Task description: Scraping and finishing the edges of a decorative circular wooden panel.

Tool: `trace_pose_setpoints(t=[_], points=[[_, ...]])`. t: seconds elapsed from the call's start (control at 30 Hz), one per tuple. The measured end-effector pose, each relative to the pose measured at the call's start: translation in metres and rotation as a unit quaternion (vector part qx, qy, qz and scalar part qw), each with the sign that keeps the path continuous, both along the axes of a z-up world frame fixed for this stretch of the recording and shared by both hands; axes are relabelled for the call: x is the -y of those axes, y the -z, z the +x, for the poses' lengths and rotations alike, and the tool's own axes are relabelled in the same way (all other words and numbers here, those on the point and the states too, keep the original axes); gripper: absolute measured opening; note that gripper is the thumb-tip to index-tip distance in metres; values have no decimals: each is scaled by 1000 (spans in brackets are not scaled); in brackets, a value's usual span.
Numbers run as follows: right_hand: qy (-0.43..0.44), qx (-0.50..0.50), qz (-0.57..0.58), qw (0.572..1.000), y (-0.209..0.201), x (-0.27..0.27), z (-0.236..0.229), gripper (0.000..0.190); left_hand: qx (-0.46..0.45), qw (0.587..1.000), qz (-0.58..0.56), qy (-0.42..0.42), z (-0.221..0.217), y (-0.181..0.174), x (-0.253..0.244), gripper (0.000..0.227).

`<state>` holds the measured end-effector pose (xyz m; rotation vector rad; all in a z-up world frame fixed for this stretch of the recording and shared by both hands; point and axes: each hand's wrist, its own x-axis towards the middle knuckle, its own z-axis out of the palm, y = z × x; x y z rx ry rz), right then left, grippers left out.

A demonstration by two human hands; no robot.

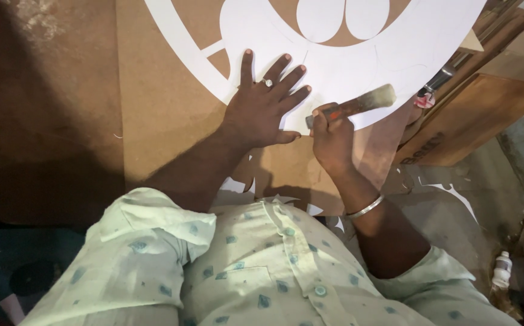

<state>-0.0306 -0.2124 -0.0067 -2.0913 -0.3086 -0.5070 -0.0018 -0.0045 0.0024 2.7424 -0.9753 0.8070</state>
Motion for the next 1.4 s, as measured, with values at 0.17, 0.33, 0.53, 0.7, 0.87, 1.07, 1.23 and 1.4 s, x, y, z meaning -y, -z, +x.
trace_pose_setpoints(t=[0.17,0.33,0.53,0.7,0.87,1.07,1.23,1.4], points=[[57,-10,2,998,-2,1,0,16,-11,1000,-7,13,-3,-6,-3,96],[52,50,108,992,4,12,15,14,-25,999,-18,16,-4,-9,-4,94],[61,48,73,994,0,9,16,14,-17,999,-25,23,-3,-7,-4,94],[60,57,111,990,0,5,16,13,-39,999,-20,18,-3,-9,-4,94],[58,67,90,992,2,5,17,15,-21,999,-18,18,-2,-6,-3,94],[59,58,28,996,-12,3,16,21,-25,1000,-12,15,-2,-6,-4,93],[57,21,23,998,-17,7,19,19,-30,1000,6,0,-5,-12,-2,93],[50,6,41,998,-10,7,15,18,-37,999,12,-4,-5,-12,-1,93]])
